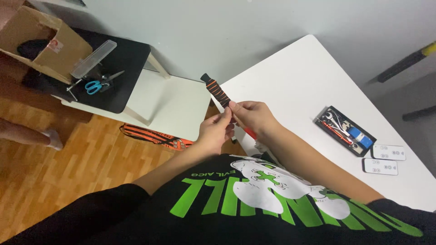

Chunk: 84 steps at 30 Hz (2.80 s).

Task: The recorder is repairing a badminton racket by adjusting the handle grip and inspecting the frame.

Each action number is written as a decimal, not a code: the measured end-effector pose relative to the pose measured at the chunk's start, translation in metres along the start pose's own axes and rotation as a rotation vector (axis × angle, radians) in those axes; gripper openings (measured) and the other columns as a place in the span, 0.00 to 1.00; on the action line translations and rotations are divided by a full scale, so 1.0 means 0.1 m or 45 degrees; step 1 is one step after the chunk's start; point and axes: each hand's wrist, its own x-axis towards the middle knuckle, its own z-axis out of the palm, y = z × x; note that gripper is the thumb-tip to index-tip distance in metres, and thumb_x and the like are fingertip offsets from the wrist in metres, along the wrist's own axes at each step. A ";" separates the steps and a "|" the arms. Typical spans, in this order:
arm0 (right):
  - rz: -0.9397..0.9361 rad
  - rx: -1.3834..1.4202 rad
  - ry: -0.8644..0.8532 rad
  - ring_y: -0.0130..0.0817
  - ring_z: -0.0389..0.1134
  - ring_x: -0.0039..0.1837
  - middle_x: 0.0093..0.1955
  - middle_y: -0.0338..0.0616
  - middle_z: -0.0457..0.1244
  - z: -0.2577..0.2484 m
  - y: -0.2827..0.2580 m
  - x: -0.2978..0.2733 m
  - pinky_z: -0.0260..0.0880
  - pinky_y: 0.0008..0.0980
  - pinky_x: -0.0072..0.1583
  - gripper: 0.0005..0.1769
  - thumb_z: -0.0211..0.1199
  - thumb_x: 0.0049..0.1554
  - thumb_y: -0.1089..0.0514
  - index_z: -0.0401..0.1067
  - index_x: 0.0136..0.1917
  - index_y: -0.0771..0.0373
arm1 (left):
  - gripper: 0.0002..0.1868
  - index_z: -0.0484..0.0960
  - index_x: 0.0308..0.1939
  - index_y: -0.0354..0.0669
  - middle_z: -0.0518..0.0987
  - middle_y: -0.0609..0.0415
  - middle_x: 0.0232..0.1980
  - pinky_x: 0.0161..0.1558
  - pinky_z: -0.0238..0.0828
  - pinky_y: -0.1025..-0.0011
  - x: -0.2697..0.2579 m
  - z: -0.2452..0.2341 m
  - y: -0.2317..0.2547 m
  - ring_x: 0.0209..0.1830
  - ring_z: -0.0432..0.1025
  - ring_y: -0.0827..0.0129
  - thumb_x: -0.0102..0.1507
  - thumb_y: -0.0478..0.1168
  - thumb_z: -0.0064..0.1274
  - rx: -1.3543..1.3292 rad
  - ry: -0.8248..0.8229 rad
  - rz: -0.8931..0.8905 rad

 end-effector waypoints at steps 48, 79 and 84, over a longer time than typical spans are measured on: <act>-0.479 -1.142 0.251 0.44 0.68 0.30 0.29 0.51 0.67 -0.01 -0.21 -0.33 0.68 0.39 0.37 0.23 0.65 0.57 0.40 0.81 0.42 0.64 | 0.17 0.83 0.44 0.36 0.79 0.62 0.35 0.36 0.72 0.75 -0.23 0.04 -0.12 0.31 0.70 0.79 0.69 0.49 0.52 0.293 -0.057 0.436; -0.668 -1.028 -0.263 0.43 0.71 0.37 0.36 0.52 0.70 -0.13 -0.16 -0.29 0.71 0.39 0.46 0.18 0.55 0.63 0.49 0.78 0.49 0.64 | 0.08 0.76 0.50 0.43 0.78 0.52 0.47 0.59 0.71 0.55 -0.16 -0.14 -0.08 0.51 0.74 0.64 0.68 0.39 0.46 -0.380 -0.145 -0.077; -0.633 -1.037 -0.239 0.40 0.66 0.36 0.34 0.52 0.67 -0.15 -0.11 -0.28 0.70 0.38 0.45 0.21 0.53 0.66 0.48 0.78 0.46 0.65 | 0.10 0.77 0.51 0.43 0.80 0.54 0.46 0.60 0.72 0.58 -0.09 -0.22 -0.11 0.51 0.75 0.67 0.67 0.40 0.48 -0.426 -0.170 -0.092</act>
